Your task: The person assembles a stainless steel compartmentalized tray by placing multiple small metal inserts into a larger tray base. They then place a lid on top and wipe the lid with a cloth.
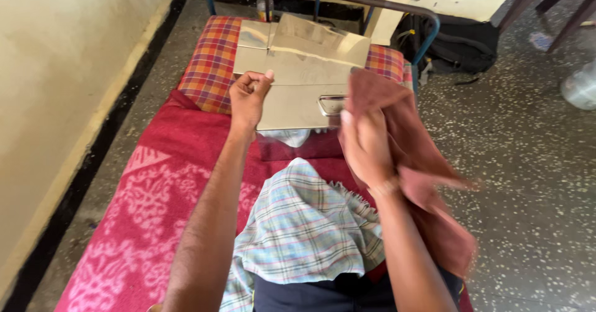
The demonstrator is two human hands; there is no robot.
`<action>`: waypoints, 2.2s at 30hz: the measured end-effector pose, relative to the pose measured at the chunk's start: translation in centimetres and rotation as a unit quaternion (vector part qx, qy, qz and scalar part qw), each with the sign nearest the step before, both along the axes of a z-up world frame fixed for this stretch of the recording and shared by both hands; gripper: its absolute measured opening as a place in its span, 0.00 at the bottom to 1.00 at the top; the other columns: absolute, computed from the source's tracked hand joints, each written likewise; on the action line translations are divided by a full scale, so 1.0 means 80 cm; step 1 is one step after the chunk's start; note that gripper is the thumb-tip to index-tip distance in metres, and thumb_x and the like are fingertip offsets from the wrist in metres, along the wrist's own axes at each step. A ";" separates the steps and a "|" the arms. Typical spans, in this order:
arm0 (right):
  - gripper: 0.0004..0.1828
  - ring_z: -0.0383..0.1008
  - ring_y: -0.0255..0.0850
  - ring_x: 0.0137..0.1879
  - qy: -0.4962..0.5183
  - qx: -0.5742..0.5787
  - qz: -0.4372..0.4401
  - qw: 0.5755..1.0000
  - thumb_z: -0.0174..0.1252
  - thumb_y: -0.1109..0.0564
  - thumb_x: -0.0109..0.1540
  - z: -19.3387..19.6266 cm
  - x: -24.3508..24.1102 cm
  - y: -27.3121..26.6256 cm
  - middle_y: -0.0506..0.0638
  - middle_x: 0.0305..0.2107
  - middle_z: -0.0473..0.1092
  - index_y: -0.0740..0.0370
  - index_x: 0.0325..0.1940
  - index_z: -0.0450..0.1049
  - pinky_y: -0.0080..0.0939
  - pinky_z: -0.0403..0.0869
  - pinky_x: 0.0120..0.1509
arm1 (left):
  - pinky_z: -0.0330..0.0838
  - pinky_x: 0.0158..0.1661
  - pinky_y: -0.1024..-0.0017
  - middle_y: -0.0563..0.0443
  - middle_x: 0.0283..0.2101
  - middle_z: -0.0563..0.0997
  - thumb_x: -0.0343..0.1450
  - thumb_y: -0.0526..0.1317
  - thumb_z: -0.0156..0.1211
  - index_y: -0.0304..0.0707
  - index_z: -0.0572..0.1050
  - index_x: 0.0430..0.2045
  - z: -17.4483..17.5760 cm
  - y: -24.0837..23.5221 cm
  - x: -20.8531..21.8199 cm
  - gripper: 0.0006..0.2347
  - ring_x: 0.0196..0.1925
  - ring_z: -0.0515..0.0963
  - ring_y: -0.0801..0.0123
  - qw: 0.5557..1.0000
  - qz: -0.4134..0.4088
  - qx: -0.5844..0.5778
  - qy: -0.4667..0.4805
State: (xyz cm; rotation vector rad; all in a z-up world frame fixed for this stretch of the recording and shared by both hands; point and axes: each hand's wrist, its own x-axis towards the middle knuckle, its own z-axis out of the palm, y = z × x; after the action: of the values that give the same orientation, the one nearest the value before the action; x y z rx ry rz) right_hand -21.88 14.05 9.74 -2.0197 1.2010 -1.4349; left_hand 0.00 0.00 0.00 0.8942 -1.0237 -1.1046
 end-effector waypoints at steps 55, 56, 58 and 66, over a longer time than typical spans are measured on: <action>0.24 0.71 0.38 0.61 -0.400 0.441 -0.072 0.800 0.54 0.47 0.63 -0.163 -0.167 0.078 0.45 0.54 0.72 0.53 0.62 0.70 0.41 0.68 0.64 | 0.76 0.40 0.66 0.48 0.39 0.80 0.69 0.47 0.58 0.34 0.73 0.47 -0.107 0.142 0.047 0.18 0.40 0.80 0.64 0.945 -0.116 0.297 0.075; 0.25 0.69 0.38 0.63 -0.388 0.439 -0.063 0.808 0.53 0.48 0.62 -0.163 -0.166 0.084 0.46 0.56 0.70 0.53 0.63 0.68 0.42 0.68 0.65 | 0.77 0.40 0.66 0.47 0.38 0.81 0.69 0.47 0.57 0.32 0.73 0.48 -0.104 0.152 0.051 0.18 0.40 0.80 0.63 0.932 -0.108 0.333 0.093; 0.27 0.67 0.38 0.64 -0.374 0.437 -0.043 0.817 0.52 0.53 0.61 -0.166 -0.162 0.093 0.47 0.57 0.68 0.53 0.65 0.64 0.43 0.67 0.65 | 0.78 0.37 0.65 0.47 0.40 0.81 0.68 0.45 0.56 0.35 0.72 0.51 -0.093 0.171 0.061 0.20 0.40 0.81 0.63 0.930 -0.108 0.341 0.089; 0.36 0.64 0.38 0.61 -0.324 0.374 -0.008 0.869 0.47 0.70 0.51 -0.186 -0.152 0.109 0.48 0.55 0.64 0.58 0.64 0.59 0.41 0.65 0.61 | 0.63 0.20 0.71 0.35 0.44 0.81 0.66 0.49 0.59 0.37 0.73 0.55 -0.044 0.201 0.061 0.25 0.36 0.83 0.56 0.909 -0.111 0.396 -0.064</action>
State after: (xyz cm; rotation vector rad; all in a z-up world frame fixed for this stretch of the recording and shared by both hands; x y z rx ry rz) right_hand -34.01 22.74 -5.11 -0.9005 1.1883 -1.2177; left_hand 4.89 16.08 -3.51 1.5360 -0.7795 -1.7247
